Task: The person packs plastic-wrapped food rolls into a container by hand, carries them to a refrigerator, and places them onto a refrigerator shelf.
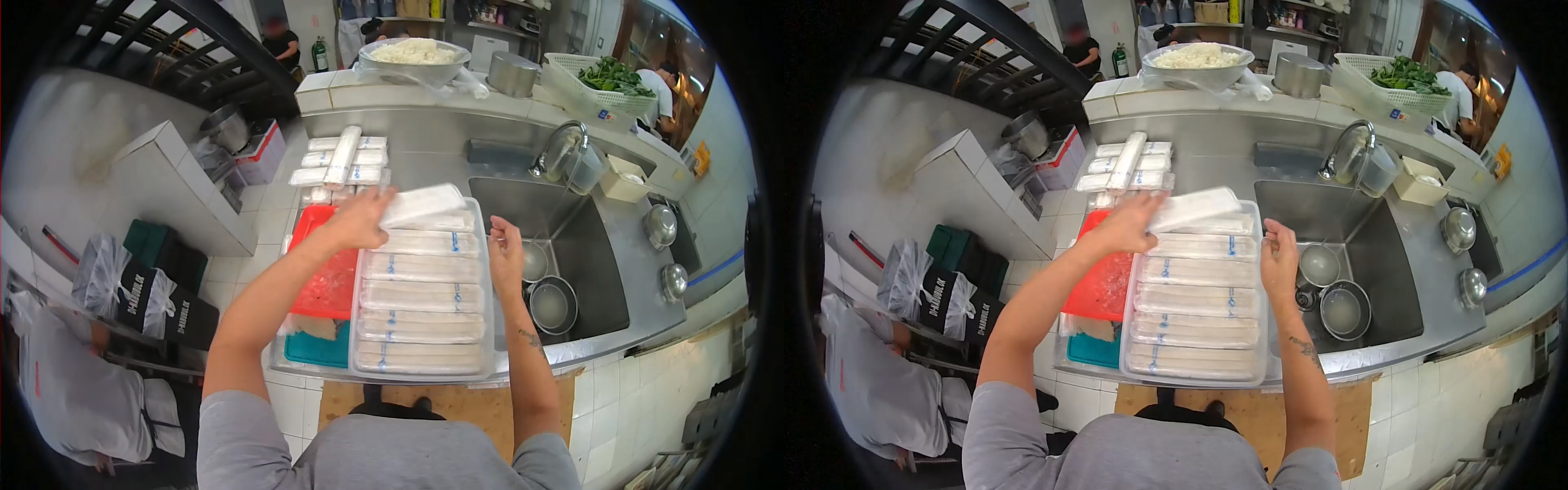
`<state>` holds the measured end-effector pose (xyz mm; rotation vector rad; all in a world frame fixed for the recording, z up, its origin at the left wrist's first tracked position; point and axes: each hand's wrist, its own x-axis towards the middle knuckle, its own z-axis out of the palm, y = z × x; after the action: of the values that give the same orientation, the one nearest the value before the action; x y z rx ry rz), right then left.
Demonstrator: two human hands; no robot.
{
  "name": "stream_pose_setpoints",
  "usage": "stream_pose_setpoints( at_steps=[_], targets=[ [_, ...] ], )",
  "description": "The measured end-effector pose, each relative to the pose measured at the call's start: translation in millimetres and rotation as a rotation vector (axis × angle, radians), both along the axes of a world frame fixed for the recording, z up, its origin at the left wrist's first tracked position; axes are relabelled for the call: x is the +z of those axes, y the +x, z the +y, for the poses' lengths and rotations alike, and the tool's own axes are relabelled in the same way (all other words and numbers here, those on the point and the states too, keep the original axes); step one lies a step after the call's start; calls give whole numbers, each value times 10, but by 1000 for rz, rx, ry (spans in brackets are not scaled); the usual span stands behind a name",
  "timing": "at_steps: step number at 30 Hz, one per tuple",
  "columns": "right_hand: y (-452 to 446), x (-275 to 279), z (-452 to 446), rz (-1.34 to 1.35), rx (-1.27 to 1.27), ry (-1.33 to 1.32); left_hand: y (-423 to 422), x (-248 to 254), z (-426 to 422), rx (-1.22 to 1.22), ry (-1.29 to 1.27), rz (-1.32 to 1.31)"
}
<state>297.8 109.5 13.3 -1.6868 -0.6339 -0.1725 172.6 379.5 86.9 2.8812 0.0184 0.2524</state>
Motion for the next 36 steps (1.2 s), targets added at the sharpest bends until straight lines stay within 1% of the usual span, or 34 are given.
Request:
stream_pose_setpoints(
  at_steps=[1,2,4,5,6,7,9,13,14,16,17,19,20,21,23,24,26,28,29,31,33,34,35,36],
  targets=[
    [-39,11,-30,-29,-11,-51,67,-31,-110,-26,60,50],
    [-59,8,-61,-26,18,-84,159,-112,-153,-64,96,30],
    [-67,-25,-73,-199,42,-181,390,-371,-111,-151,171,-6],
    [-81,-65,-68,-279,50,-232,469,-502,-44,-150,219,-36],
    [-61,-112,-37,-296,93,-279,555,-609,55,-150,266,-72],
    [-49,-138,12,-367,89,-333,596,-630,99,-147,308,-112],
    [-36,-160,130,-508,93,-458,605,-691,162,-93,235,-84],
    [114,-170,462,-588,10,-675,581,-758,244,-75,154,-52],
    [153,-171,538,-542,3,-670,596,-748,310,-123,176,-52],
    [185,-174,641,-446,-14,-676,760,-700,705,-5,71,-176],
    [187,-168,691,-457,-16,-656,865,-703,911,44,10,-226],
    [98,-92,664,-460,-36,-636,1009,-589,1308,443,101,-292],
    [120,-75,644,-420,-5,-651,1094,-630,1513,527,67,-209],
    [185,-80,614,-398,15,-597,1163,-682,1685,610,37,-124],
    [281,-139,513,-340,59,-484,1275,-818,1855,566,48,-86],
    [233,-93,486,-171,46,-367,1255,-834,1845,545,60,-64],
    [145,51,390,145,7,-102,1186,-808,1816,528,-161,-52],
    [52,214,221,213,-63,-38,1054,-616,1730,493,-406,-48],
    [3,252,140,253,-87,-7,942,-544,1664,374,-486,-45],
    [-107,273,54,250,-128,37,595,-270,1306,142,-640,-34],
    [-251,316,13,241,-153,66,368,-181,941,-87,-405,-112],
    [-295,250,16,163,-122,93,299,-154,745,-203,-283,-155],
    [-316,161,19,34,-170,-7,247,-151,548,-276,-229,-125],
    [-401,139,63,8,-158,-86,209,-162,361,-348,-173,-92]
  ],
)
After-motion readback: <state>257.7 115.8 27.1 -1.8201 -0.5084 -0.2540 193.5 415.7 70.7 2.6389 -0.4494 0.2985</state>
